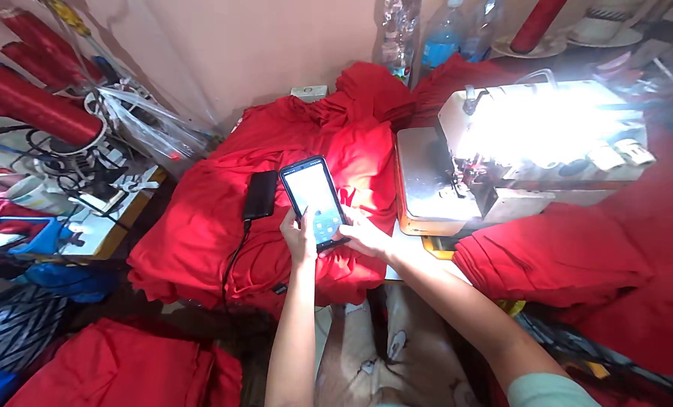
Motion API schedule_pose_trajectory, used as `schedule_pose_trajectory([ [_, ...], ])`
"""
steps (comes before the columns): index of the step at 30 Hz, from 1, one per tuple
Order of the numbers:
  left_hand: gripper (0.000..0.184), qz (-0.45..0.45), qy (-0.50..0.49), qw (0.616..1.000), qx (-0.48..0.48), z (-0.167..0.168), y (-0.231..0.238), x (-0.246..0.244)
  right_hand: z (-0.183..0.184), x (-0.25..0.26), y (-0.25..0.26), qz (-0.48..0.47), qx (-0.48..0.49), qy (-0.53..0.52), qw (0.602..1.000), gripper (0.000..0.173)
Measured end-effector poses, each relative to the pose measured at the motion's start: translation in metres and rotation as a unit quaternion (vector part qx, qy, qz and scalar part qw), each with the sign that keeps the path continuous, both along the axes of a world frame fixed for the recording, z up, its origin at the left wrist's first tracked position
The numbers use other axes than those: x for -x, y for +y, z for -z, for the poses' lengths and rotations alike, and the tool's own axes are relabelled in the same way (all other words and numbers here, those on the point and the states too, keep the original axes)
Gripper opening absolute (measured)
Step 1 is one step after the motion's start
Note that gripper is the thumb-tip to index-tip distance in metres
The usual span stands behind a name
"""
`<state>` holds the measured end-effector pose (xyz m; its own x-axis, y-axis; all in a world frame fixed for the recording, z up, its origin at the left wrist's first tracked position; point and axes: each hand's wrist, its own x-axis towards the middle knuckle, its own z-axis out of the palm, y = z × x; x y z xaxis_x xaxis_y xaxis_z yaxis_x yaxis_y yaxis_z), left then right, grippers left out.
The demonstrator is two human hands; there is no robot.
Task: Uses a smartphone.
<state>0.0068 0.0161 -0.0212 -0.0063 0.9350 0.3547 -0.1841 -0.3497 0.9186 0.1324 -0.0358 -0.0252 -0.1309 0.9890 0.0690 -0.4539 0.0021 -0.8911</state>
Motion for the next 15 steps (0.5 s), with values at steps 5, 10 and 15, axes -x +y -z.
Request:
schedule_pose_trajectory([
  [5,0.024,-0.001,-0.011,1.000,0.015,-0.0020,-0.0018,-0.0003,-0.0044,0.0011,-0.0016,0.011,0.007,-0.008,1.000,0.044],
  [10,0.034,0.025,-0.041,0.998,0.037,0.0034,0.0018,0.0031,-0.0036,0.0014,-0.0014,0.011,0.018,0.010,1.000,0.046],
  [15,0.047,0.048,-0.071,0.994,0.069,0.0015,0.0000,0.0025,-0.0036,0.0001,-0.0011,0.004,0.030,0.049,0.998,0.043],
])
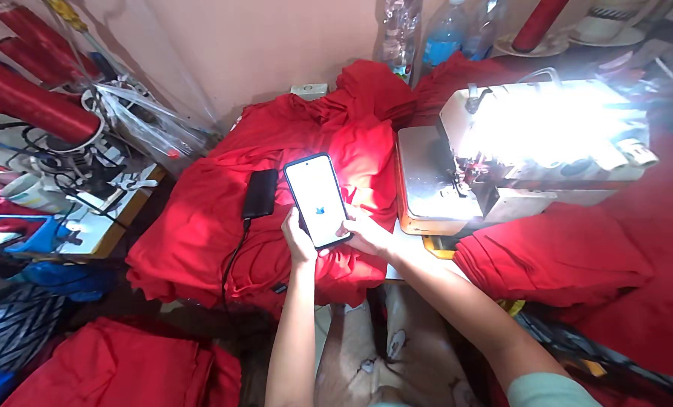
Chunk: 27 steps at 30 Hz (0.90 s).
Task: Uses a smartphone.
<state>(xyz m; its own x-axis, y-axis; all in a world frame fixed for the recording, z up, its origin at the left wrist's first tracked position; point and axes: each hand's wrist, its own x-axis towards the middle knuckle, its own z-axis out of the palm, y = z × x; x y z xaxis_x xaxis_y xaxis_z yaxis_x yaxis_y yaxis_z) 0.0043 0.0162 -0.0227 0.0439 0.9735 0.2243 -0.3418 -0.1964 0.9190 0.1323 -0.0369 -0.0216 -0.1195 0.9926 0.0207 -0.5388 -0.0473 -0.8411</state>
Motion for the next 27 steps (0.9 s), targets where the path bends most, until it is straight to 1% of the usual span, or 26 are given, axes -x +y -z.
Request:
schedule_pose_trajectory([
  [6,0.042,-0.016,0.004,1.000,0.020,-0.0062,-0.0023,-0.0019,-0.0009,-0.0004,0.0006,-0.002,0.005,0.005,1.000,0.038],
  [9,0.043,-0.012,-0.002,1.000,0.013,-0.0048,-0.0013,-0.0018,0.0015,-0.0004,0.0021,0.000,0.005,0.006,1.000,0.043],
  [21,0.042,-0.011,-0.005,1.000,0.006,-0.0028,-0.0002,-0.0014,0.0034,-0.0007,0.0023,-0.006,-0.002,0.009,1.000,0.039],
  [27,0.042,-0.002,-0.001,1.000,-0.012,-0.0021,-0.0005,-0.0002,0.0030,-0.0006,0.0026,-0.006,0.002,0.015,1.000,0.034],
])
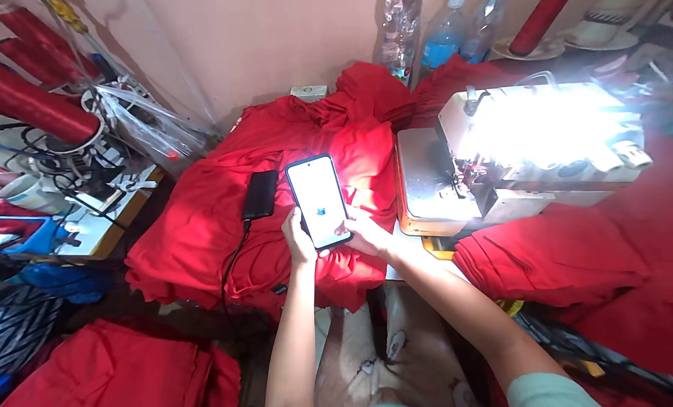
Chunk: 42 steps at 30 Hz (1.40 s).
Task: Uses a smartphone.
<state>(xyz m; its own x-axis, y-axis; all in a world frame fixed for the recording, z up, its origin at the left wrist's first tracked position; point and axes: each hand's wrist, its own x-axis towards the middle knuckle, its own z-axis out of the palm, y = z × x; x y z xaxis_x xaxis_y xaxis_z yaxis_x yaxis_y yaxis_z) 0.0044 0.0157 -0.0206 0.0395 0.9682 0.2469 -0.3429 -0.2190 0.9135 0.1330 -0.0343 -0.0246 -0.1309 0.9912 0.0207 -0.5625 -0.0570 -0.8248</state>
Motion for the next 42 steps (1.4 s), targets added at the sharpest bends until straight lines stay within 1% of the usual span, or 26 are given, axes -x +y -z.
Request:
schedule_pose_trajectory([
  [6,0.043,0.002,0.003,1.000,-0.002,0.0008,0.0005,0.0005,0.0023,0.0001,0.0009,0.003,-0.001,0.001,1.000,0.038],
  [10,0.042,0.000,0.003,1.000,-0.005,0.0010,0.0011,-0.0002,0.0012,0.0000,0.0009,0.006,-0.001,-0.004,1.000,0.038],
  [13,0.040,-0.025,0.019,0.999,-0.031,0.0017,0.0016,-0.0010,0.0005,0.0000,0.0004,0.008,-0.002,0.005,1.000,0.032],
  [16,0.038,-0.020,0.016,0.999,-0.048,0.0013,0.0041,-0.0003,-0.0001,-0.0008,0.0001,0.007,-0.005,0.011,1.000,0.028],
  [23,0.040,-0.015,0.004,0.999,-0.049,-0.0036,0.0027,-0.0016,0.0012,-0.0017,0.0011,-0.008,-0.022,0.025,0.999,0.032],
  [26,0.039,-0.018,0.003,0.999,-0.047,-0.0028,0.0025,-0.0013,-0.0015,-0.0014,-0.0008,-0.004,-0.009,0.016,1.000,0.031],
  [34,0.039,-0.032,0.006,0.999,-0.028,-0.0059,0.0002,-0.0019,-0.0006,-0.0013,-0.0012,-0.003,-0.021,0.012,1.000,0.027],
  [37,0.039,-0.031,0.005,0.999,-0.035,-0.0048,0.0006,-0.0014,-0.0009,-0.0014,-0.0009,0.003,-0.021,-0.004,1.000,0.024],
  [42,0.039,-0.028,0.007,0.999,-0.043,-0.0050,0.0012,-0.0017,-0.0008,-0.0012,0.0000,0.008,-0.012,0.003,1.000,0.023],
])
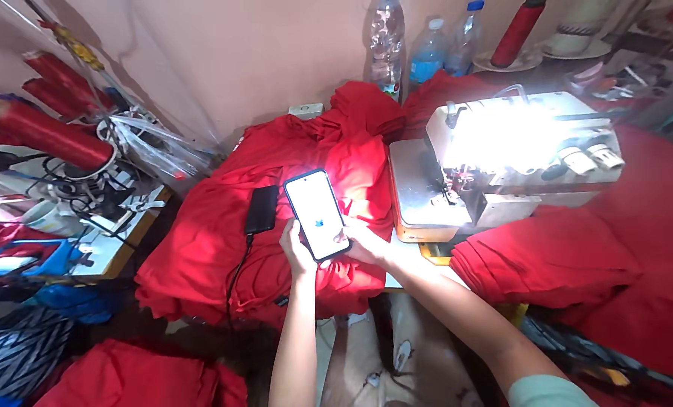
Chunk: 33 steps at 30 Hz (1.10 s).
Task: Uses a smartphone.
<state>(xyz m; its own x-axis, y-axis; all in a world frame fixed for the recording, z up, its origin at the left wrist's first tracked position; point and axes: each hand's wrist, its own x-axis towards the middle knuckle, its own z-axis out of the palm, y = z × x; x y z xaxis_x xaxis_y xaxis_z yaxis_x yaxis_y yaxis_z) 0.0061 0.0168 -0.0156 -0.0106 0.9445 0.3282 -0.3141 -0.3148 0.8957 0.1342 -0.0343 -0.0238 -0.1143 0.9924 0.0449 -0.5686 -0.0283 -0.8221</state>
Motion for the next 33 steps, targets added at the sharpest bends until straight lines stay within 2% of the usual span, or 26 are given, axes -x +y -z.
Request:
schedule_pose_trajectory([
  [6,0.039,0.007,-0.017,1.000,-0.008,0.001,0.002,-0.001,0.000,-0.001,0.001,-0.002,0.006,0.001,1.000,0.026],
  [9,0.040,0.002,-0.007,1.000,-0.003,-0.003,-0.002,-0.002,-0.003,-0.001,-0.001,-0.018,0.035,0.044,0.998,0.029],
  [12,0.039,-0.015,0.029,0.999,-0.030,-0.006,-0.003,-0.005,-0.010,-0.001,-0.003,-0.018,0.064,0.086,0.994,0.043],
  [14,0.037,-0.009,0.038,0.998,-0.038,-0.006,0.000,-0.006,-0.012,-0.003,-0.002,-0.030,0.041,0.089,0.995,0.054],
  [19,0.036,0.006,0.027,0.999,-0.023,-0.005,0.005,-0.008,-0.006,-0.009,0.004,-0.021,-0.025,0.028,0.999,0.054],
  [23,0.039,0.009,0.009,1.000,-0.005,-0.008,0.001,-0.007,-0.002,-0.006,0.008,-0.044,-0.016,0.062,0.997,0.057],
  [26,0.038,-0.022,0.053,0.998,-0.017,-0.009,-0.001,-0.007,-0.003,-0.006,0.007,-0.050,-0.011,0.046,0.998,0.058],
  [28,0.036,-0.036,0.081,0.996,-0.006,-0.010,-0.003,-0.006,-0.003,-0.005,0.004,-0.010,-0.025,-0.017,0.999,0.055],
  [29,0.035,-0.035,0.079,0.996,0.001,-0.010,-0.002,-0.005,-0.004,-0.003,0.002,0.039,-0.037,-0.074,0.996,0.053],
  [30,0.035,-0.034,0.078,0.996,0.004,-0.012,-0.002,-0.003,-0.007,-0.001,0.000,0.118,-0.049,-0.152,0.980,0.049],
  [31,0.035,-0.037,0.078,0.996,0.003,-0.016,-0.001,-0.001,-0.010,0.001,0.000,0.217,-0.083,-0.258,0.938,0.042],
  [33,0.034,-0.055,0.061,0.997,0.000,-0.029,0.004,0.002,-0.009,-0.004,0.017,0.402,-0.141,-0.430,0.796,0.034],
])
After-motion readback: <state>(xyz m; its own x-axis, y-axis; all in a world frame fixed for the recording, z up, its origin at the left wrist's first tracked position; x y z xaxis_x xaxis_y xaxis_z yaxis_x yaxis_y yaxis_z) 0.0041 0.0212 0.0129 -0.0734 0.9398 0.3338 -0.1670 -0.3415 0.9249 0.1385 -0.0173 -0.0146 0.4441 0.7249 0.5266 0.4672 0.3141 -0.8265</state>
